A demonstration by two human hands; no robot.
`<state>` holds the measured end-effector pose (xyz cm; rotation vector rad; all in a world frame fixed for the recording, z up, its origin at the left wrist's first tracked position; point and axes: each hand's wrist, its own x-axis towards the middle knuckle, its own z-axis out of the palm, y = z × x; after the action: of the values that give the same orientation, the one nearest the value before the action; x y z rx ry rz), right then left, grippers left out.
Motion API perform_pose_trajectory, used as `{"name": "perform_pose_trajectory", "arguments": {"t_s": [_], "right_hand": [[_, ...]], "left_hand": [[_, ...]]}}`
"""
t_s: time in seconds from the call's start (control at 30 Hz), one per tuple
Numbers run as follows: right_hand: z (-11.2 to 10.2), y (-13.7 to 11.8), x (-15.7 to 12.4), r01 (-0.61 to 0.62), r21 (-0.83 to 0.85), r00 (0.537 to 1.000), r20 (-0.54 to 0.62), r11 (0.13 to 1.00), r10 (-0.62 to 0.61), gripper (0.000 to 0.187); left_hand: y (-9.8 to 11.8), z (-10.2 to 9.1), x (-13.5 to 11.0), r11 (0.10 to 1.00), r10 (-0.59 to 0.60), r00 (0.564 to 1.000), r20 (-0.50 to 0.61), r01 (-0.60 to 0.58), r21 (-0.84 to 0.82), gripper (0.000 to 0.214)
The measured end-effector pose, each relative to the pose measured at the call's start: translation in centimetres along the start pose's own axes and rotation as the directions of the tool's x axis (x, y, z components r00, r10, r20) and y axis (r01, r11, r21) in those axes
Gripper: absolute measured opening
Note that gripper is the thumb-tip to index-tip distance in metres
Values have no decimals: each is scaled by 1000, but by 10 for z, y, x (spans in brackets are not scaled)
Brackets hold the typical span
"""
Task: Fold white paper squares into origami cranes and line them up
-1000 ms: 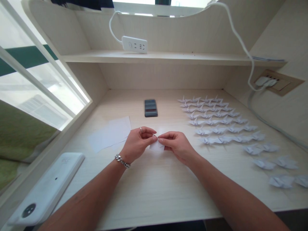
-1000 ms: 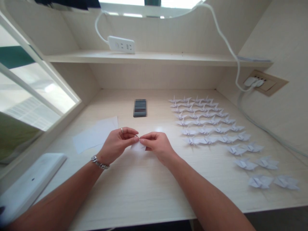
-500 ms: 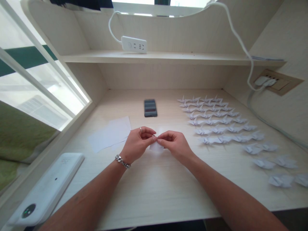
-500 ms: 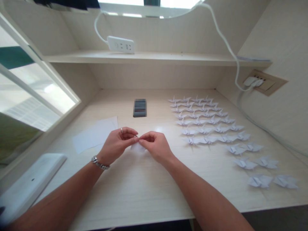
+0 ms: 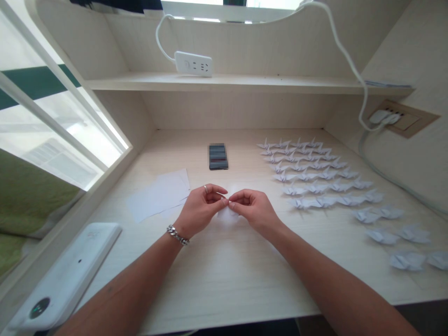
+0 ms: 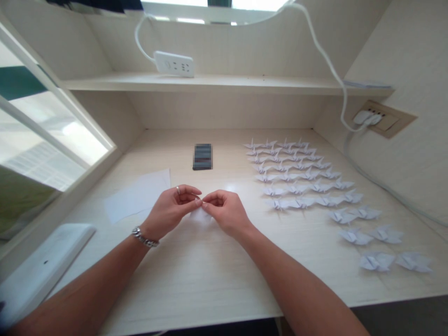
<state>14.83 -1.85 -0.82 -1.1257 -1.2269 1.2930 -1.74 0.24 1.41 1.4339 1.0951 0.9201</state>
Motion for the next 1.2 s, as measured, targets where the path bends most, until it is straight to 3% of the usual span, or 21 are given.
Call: {"name": "perform_pose_trajectory", "arguments": {"t_s": [0.2, 1.2], "right_hand": [[1, 0, 1, -56, 9, 998, 10, 998, 56, 25], [0, 3, -1, -14, -13, 999, 40, 1000, 15, 21]], "left_hand": [[-3, 1, 1, 1000, 3, 999, -43, -3, 13, 29], [-2, 2, 1, 999, 28, 997, -68, -27, 17, 24]]}}
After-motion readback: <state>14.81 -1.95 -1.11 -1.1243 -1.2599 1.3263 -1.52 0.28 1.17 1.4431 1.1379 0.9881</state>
